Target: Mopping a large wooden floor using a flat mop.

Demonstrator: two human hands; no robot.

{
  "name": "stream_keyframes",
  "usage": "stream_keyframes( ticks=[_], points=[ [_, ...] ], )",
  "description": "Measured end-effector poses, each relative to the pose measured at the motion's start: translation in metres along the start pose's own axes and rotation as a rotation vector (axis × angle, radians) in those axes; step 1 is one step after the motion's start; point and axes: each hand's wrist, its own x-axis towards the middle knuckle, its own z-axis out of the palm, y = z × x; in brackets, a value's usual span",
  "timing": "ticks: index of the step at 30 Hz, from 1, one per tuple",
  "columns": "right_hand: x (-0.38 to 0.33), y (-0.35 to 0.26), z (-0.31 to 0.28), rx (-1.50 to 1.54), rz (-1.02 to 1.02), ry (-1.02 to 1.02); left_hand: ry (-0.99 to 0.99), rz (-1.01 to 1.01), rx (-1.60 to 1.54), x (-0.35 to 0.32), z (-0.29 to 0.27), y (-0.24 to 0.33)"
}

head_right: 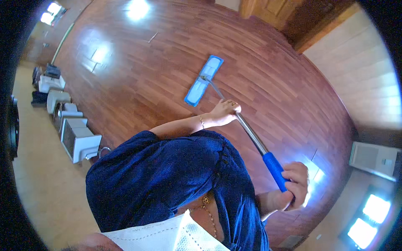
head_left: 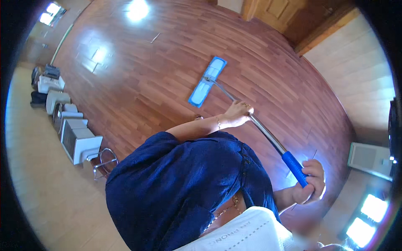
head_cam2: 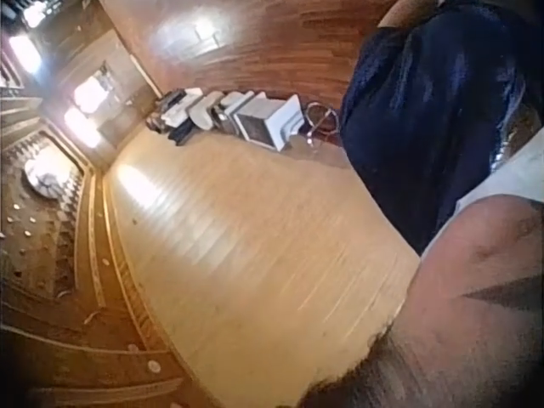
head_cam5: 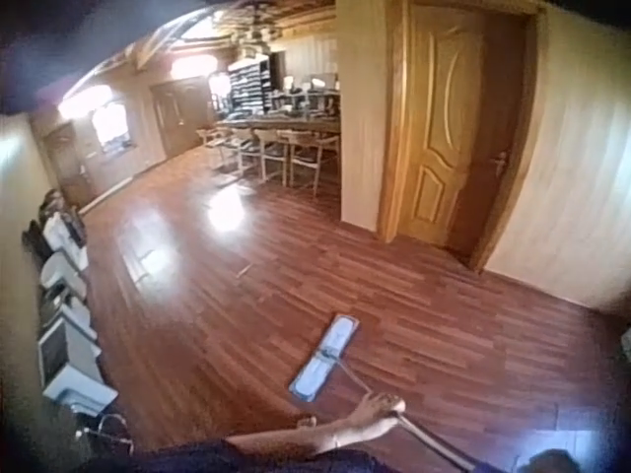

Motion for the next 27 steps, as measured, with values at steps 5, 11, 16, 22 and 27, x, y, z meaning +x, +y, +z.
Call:
stream_keyframes(
  ticks=[5,11,16,22,27],
  points=[
    [0.020,0.003,0.073,0.373,0.081,-0.182,0.168,-0.248,0.051,-0.065,-0.055,-0.046],
    [0.038,0.032,0.179,0.937,0.115,-0.793,0.363,-0.520,0.233,-0.167,-0.107,-0.130],
    [0.016,0.040,0.251,1.100,0.284,-0.886,0.339,-0.789,0.277,-0.210,-0.147,-0.160],
    [0.006,0.061,0.283,1.044,0.432,-0.942,0.398,-0.797,0.354,-0.263,-0.131,-0.223],
    [0.026,0.081,0.268,1.083,0.454,-0.978,0.339,-0.671,0.335,-0.247,-0.124,-0.222]
  ],
)
